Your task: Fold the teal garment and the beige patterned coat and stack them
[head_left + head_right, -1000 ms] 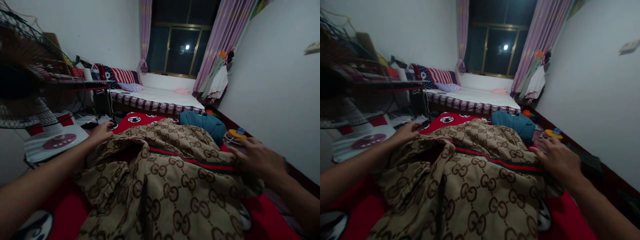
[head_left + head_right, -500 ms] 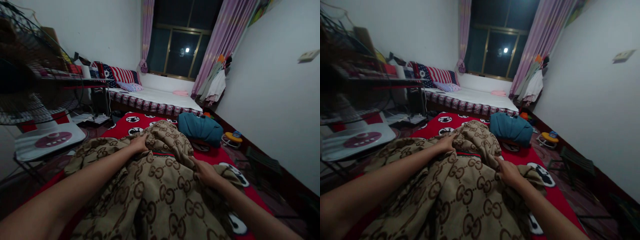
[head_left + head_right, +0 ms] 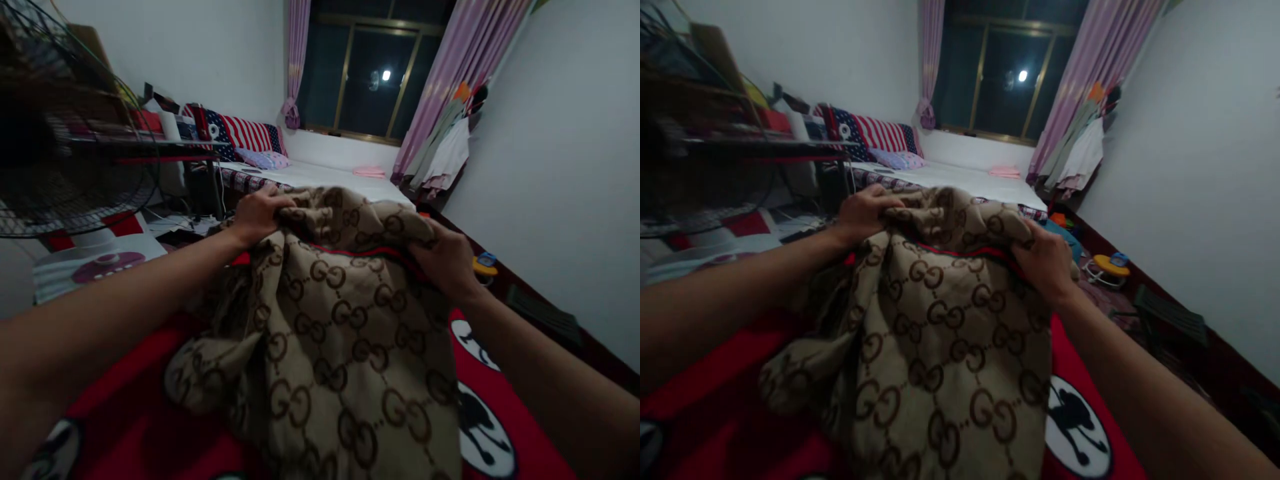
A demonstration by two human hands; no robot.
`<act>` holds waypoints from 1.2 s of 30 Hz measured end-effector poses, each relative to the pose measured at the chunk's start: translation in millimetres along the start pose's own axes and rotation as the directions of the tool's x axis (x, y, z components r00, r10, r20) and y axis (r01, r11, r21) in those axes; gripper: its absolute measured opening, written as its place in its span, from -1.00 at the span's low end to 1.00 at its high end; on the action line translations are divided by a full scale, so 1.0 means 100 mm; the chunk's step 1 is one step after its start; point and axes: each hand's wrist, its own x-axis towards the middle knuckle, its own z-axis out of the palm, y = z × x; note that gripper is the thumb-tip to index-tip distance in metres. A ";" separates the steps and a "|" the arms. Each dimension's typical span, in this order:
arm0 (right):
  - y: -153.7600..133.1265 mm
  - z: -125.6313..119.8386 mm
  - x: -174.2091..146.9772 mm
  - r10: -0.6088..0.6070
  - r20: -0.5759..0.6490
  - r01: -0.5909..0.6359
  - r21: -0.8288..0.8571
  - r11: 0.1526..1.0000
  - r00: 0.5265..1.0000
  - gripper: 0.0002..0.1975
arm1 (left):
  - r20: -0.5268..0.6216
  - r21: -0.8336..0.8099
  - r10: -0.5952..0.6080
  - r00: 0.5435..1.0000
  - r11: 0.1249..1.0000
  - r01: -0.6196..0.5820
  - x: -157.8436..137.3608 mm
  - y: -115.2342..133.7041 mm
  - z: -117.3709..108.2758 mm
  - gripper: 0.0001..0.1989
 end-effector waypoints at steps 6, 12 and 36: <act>0.04 0.52 0.16 -0.030 -0.045 0.026 -0.086 0.996 0.999 -0.25 | 0.098 -0.018 -0.211 0.973 0.977 0.213 0.04 -0.24 0.47 -0.30; -0.14 0.35 -0.95 -0.308 0.131 0.236 0.393 0.889 0.942 -0.54 | 0.196 -0.295 0.234 0.952 0.940 -0.170 -0.75 -0.02 0.45 -0.65; -0.12 -0.39 -1.70 -0.407 0.376 0.357 0.198 0.913 0.832 -0.70 | 0.505 0.005 0.419 0.755 0.873 -0.488 -1.58 -0.14 -0.67 -0.79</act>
